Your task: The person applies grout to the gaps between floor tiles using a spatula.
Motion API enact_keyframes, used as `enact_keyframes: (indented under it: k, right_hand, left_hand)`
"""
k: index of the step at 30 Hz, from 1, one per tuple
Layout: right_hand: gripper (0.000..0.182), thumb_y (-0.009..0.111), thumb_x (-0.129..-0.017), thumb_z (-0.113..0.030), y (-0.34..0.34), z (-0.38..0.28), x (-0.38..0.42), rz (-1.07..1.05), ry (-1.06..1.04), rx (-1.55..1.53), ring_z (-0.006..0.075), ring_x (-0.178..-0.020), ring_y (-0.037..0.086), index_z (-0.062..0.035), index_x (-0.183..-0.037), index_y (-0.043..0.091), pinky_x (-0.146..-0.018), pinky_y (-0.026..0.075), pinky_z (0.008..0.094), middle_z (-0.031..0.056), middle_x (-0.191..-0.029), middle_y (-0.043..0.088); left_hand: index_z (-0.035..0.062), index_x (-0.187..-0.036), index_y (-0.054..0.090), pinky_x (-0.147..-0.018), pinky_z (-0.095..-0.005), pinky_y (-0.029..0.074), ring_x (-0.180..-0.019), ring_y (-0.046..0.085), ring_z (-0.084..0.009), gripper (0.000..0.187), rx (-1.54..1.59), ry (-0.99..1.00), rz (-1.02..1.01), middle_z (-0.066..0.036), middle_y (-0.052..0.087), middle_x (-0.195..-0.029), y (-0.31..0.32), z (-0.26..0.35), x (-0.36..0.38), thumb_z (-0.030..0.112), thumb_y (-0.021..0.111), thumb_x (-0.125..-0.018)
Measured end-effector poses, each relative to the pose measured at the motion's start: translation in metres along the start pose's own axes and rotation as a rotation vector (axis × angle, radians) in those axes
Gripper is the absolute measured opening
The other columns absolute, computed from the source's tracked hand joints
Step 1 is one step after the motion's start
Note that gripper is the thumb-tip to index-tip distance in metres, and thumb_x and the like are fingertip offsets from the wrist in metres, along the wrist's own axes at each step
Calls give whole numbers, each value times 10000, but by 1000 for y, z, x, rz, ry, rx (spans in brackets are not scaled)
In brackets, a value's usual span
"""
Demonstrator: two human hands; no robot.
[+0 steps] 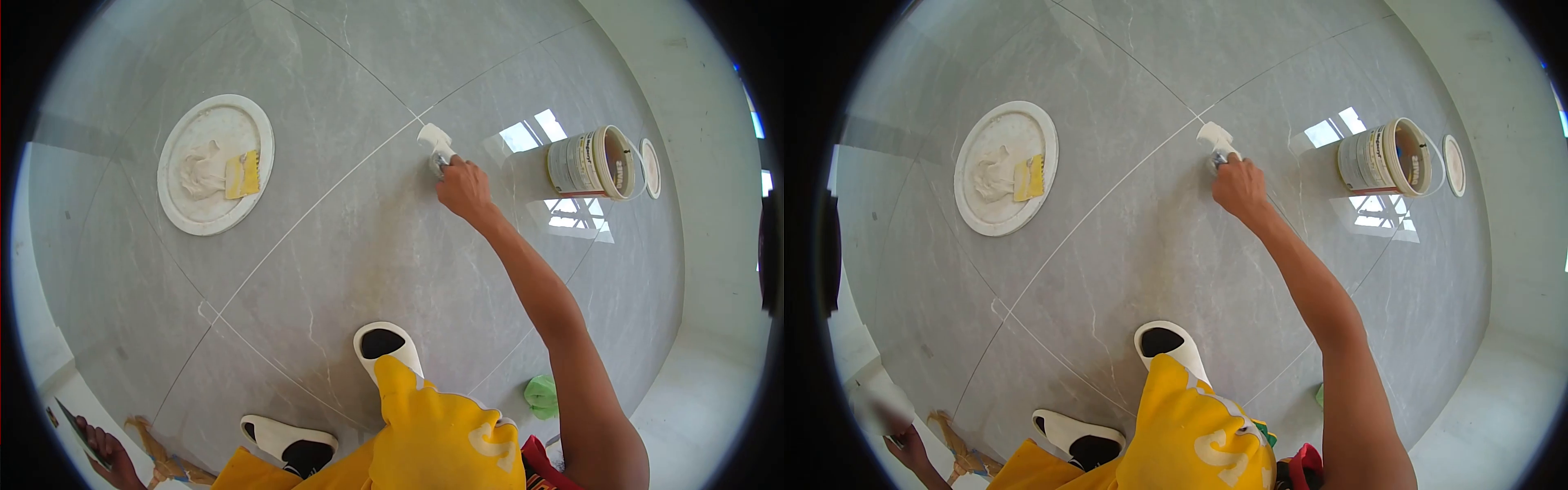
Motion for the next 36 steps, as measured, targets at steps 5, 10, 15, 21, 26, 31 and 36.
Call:
enact_keyframes:
  k: [5,10,15,21,26,31,36]
  right_hand:
    - [138,580,-721,-35,-36,16,23,-265,202,-167,330,-880,600,18,-797,683,-689,520,432,157,-973,634]
    - [310,553,-718,55,-39,56,-54,190,-143,-298,289,-1028,567,-55,-955,720,-840,496,373,60,-1047,657]
    - [406,579,-687,122,-27,41,-125,7,-508,-189,251,-1054,542,-80,-1014,709,-910,487,322,25,-1096,645]
    - [327,627,-724,75,-27,58,-91,-138,-583,47,211,-1060,541,-90,-995,707,-905,485,306,-24,-1100,646]
    - [246,612,-762,26,-30,100,-19,-125,-608,23,215,-1046,546,-89,-954,715,-870,482,325,4,-1005,663]
    - [161,631,-740,-73,-47,139,14,-290,-325,-104,260,-912,590,-49,-886,696,-780,481,373,100,-902,663]
    - [228,605,-771,-182,-88,141,8,-132,164,-650,229,-651,557,30,-843,645,-632,430,386,142,-730,608]
  left_hand:
    - [-36,-1285,323,-592,-256,382,-660,403,-125,379,2,6,-30,-69,427,-841,-2,6,-4,-2,476,-939]
    - [-44,-1295,330,-599,-252,380,-658,396,-125,376,1,-11,-23,-63,415,-840,24,-1,-4,9,457,-945]
    - [-52,-1253,355,-616,-268,394,-679,410,-135,323,4,-4,-9,-70,431,-847,37,-1,-10,15,457,-954]
    - [-54,-1260,354,-637,-265,398,-689,406,-135,328,13,13,-45,-62,422,-853,55,-11,-24,42,457,-964]
    - [-66,-1279,356,-659,-272,402,-703,410,-132,367,94,-12,-46,-53,416,-863,90,-14,-44,47,479,-952]
    - [-73,-1311,338,-652,-267,399,-717,414,-130,419,-66,-55,-117,-61,413,-874,141,-7,-41,31,491,-936]
    - [-76,-1319,316,-597,-264,376,-636,400,-124,438,-138,-58,-155,-61,406,-809,172,-25,-53,-1,497,-928]
Point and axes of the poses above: each hand's wrist, its own x-axis away from the middle knuckle, its own y-axis out of the palm, z = x × y, the point moved 3 cm from there along -x, towards the middle knuckle
